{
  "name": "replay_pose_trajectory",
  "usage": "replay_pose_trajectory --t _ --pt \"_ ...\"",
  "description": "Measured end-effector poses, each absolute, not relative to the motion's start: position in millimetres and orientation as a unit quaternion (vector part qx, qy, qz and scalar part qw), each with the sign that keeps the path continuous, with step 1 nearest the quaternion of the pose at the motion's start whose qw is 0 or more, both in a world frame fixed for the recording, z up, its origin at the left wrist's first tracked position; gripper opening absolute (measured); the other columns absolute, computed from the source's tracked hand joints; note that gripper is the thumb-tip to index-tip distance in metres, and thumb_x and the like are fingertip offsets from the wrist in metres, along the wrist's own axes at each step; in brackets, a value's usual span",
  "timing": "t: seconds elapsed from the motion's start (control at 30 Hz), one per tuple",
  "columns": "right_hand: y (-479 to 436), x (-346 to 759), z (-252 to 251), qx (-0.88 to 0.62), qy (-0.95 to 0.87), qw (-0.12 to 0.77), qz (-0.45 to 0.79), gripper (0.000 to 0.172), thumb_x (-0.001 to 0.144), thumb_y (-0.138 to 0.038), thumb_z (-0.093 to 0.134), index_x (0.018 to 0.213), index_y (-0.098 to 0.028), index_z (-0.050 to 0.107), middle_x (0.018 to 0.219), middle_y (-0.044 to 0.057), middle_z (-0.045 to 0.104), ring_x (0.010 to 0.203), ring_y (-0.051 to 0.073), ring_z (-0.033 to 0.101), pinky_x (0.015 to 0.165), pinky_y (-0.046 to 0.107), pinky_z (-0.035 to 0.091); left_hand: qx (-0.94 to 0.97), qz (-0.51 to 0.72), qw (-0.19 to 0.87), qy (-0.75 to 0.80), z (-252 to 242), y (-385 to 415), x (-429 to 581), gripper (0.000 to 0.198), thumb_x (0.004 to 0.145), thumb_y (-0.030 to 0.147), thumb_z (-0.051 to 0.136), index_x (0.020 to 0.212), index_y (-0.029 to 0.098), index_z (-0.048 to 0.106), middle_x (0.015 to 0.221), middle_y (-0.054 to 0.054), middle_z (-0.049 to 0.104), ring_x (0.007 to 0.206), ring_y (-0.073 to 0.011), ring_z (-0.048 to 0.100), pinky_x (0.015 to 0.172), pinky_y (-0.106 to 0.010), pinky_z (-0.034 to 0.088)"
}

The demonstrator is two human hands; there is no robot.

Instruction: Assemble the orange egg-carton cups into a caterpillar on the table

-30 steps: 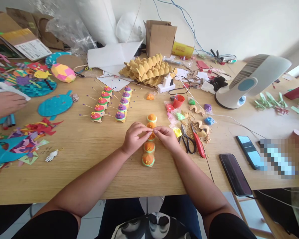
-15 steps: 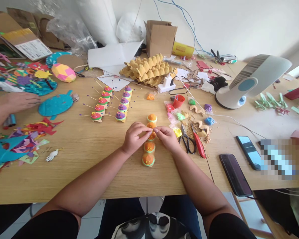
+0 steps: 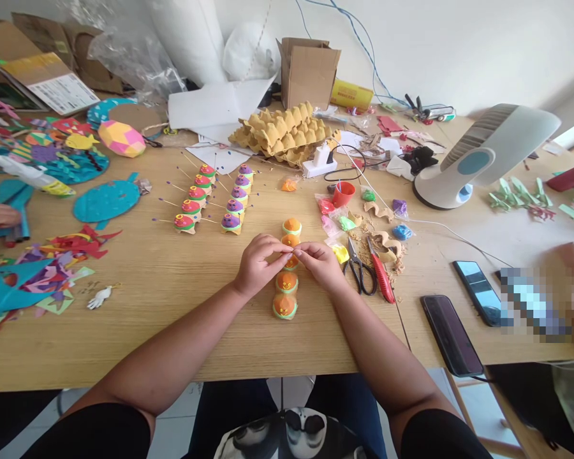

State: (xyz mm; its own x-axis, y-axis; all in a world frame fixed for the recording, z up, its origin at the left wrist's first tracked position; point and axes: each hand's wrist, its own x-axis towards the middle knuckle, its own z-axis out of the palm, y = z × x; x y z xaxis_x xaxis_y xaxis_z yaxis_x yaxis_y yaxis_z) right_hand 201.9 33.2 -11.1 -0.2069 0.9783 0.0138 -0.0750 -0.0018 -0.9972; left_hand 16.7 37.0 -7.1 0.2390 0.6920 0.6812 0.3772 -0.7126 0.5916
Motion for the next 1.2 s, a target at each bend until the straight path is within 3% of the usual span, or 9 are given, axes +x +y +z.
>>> replay_pose_trajectory --t 0.53,0.77,0.97,1.2 --pt "32.9 202.9 -7.8 -0.428 -0.547 0.458 0.555 0.042 0.074 -0.061 0.078 0.082 -0.019 0.079 0.080 0.004 0.076 0.076 0.017 0.065 0.073 0.029 0.053 0.777 0.503 0.147 0.348 -9.4 38.3 14.8 0.005 0.091 0.026 0.070 0.092 0.023 0.074 0.084 -0.002 0.071 0.080 -0.0160 0.064 0.079 -0.034 0.053" --pt "30.3 204.0 -5.2 -0.431 -0.550 0.455 0.552 0.044 0.081 -0.061 0.071 0.083 -0.017 0.079 0.060 0.000 0.062 0.073 0.017 0.062 0.068 0.026 0.050 0.775 0.506 0.149 0.348 -7.9 37.5 15.1 0.004 0.092 0.025 0.070 0.092 0.023 0.073 0.084 -0.002 0.071 0.081 -0.0155 0.064 0.079 -0.033 0.052" --pt "32.3 202.8 -8.0 -0.422 -0.549 0.460 0.557 0.042 0.075 -0.061 0.077 0.082 -0.020 0.079 0.073 0.003 0.073 0.076 0.017 0.065 0.072 0.029 0.053 0.774 0.507 0.146 0.351 -6.7 37.7 15.3 0.005 0.092 0.026 0.070 0.091 0.022 0.073 0.085 -0.002 0.072 0.081 -0.0154 0.064 0.079 -0.033 0.052" --pt "32.7 202.1 -10.7 -0.435 -0.541 0.467 0.548 0.041 0.076 -0.059 0.076 0.084 -0.019 0.078 0.079 0.004 0.076 0.076 0.017 0.066 0.070 0.028 0.052 0.776 0.510 0.143 0.342 -8.6 37.4 15.2 0.004 0.091 0.022 0.070 0.095 0.022 0.072 0.088 -0.002 0.073 0.083 -0.0155 0.065 0.081 -0.032 0.051"
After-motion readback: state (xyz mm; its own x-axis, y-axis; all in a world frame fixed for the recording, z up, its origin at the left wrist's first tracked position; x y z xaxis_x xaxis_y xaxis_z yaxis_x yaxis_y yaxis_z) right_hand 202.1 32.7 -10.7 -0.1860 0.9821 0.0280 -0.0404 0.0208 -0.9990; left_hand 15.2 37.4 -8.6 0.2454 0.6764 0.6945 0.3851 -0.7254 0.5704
